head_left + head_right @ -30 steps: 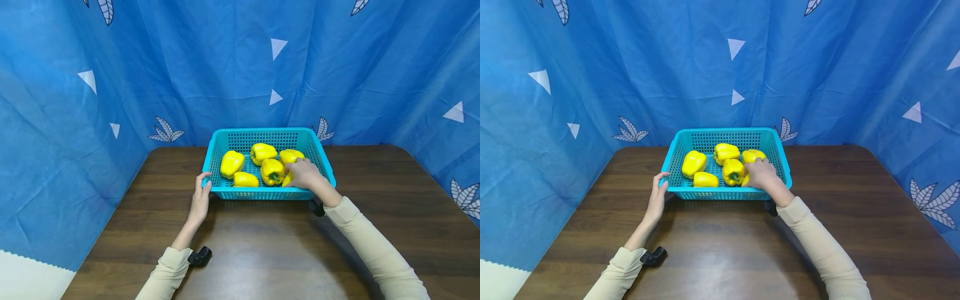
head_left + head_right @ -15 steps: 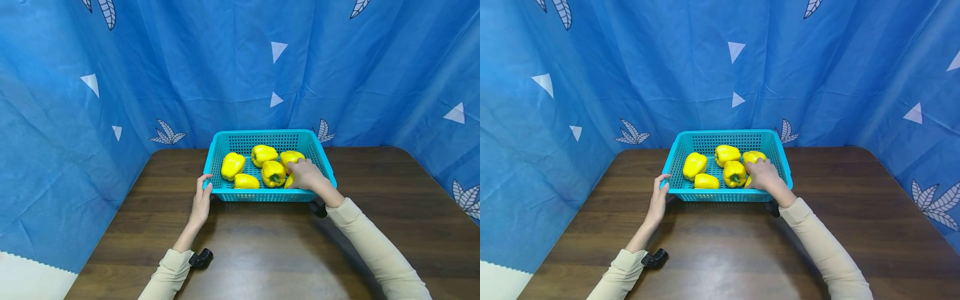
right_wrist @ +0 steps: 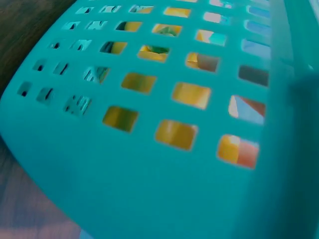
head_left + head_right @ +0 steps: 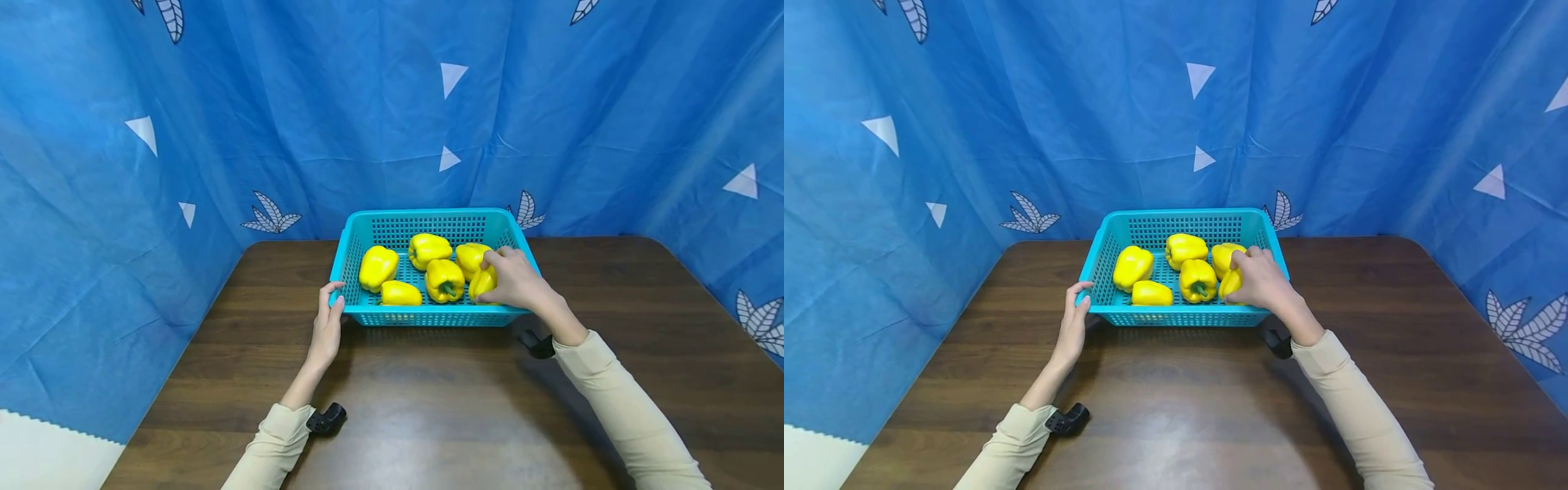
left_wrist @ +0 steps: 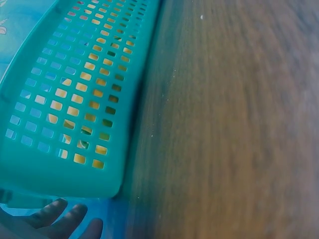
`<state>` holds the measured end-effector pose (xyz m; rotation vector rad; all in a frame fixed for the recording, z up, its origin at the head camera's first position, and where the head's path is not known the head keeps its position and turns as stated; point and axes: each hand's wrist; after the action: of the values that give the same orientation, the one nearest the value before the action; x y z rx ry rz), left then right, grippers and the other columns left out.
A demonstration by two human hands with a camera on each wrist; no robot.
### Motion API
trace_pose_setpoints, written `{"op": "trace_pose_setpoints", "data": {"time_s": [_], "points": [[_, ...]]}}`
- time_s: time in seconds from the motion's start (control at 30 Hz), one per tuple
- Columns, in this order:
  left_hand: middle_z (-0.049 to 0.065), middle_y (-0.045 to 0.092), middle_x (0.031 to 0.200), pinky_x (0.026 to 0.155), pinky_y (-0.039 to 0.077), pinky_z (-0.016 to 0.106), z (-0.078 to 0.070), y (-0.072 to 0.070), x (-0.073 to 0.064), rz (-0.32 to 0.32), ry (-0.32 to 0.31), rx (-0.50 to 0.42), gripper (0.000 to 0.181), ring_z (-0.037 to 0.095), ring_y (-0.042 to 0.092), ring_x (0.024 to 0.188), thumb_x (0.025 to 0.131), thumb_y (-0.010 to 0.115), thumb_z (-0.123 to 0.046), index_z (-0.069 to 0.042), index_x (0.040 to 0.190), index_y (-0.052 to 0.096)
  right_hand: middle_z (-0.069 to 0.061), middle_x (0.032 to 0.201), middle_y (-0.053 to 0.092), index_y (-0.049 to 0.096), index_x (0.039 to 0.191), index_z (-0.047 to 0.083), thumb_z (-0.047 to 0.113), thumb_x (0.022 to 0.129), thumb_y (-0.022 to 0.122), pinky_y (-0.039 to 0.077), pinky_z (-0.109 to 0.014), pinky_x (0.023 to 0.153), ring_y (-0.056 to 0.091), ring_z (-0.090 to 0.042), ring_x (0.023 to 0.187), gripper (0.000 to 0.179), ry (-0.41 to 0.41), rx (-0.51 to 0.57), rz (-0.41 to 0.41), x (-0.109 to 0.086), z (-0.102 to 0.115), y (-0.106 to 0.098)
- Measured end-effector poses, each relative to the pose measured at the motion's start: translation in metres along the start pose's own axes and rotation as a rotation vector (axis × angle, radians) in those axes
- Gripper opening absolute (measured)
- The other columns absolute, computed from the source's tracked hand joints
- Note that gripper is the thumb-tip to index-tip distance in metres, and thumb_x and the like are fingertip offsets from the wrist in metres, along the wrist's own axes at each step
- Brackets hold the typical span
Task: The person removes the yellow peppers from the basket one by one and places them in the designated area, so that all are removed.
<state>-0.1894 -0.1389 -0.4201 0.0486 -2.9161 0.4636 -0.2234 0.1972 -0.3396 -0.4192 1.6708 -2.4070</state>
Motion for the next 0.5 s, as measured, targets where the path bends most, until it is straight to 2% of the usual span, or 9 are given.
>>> {"op": "trace_pose_setpoints", "data": {"time_s": [0.17, 0.33, 0.5], "points": [[0.011, 0.03, 0.148, 0.102, 0.039, 0.056, 0.001, -0.001, 0.001, 0.01, -0.001, -0.023, 0.039, 0.034, 0.038, 0.125, 0.101, 0.029, -0.035, -0.018, 0.137, 0.03, -0.024, 0.112, 0.051, 0.057, 0.103, 0.002, 0.023, 0.063, 0.083, 0.047, -0.043, 0.071, 0.042, -0.036, 0.1, 0.053, -0.02, 0.038, -0.076, -0.003, -0.003, -0.003], [0.011, 0.029, 0.149, 0.103, 0.039, 0.057, 0.003, -0.001, 0.0, 0.013, -0.001, -0.028, 0.039, 0.035, 0.037, 0.128, 0.101, 0.029, -0.034, -0.018, 0.137, 0.03, -0.022, 0.112, 0.053, 0.057, 0.1, 0.002, 0.023, 0.063, 0.083, 0.044, -0.047, 0.077, 0.042, -0.036, 0.103, 0.05, -0.035, 0.074, -0.153, -0.007, -0.006, -0.004], [0.011, 0.03, 0.149, 0.103, 0.038, 0.058, 0.003, 0.0, -0.001, 0.011, 0.01, -0.033, 0.039, 0.035, 0.035, 0.13, 0.101, 0.029, -0.033, -0.017, 0.137, 0.03, -0.021, 0.11, 0.054, 0.055, 0.102, 0.0, 0.022, 0.065, 0.082, 0.042, -0.046, 0.077, 0.042, -0.036, 0.1, 0.051, -0.042, 0.103, -0.211, -0.01, -0.013, -0.004]]}}
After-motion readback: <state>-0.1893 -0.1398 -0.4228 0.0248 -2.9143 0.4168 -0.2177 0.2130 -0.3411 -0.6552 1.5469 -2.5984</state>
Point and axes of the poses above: each hand's wrist, its own x-axis towards the middle knuckle, its own y-axis out of the palm, z = x × y
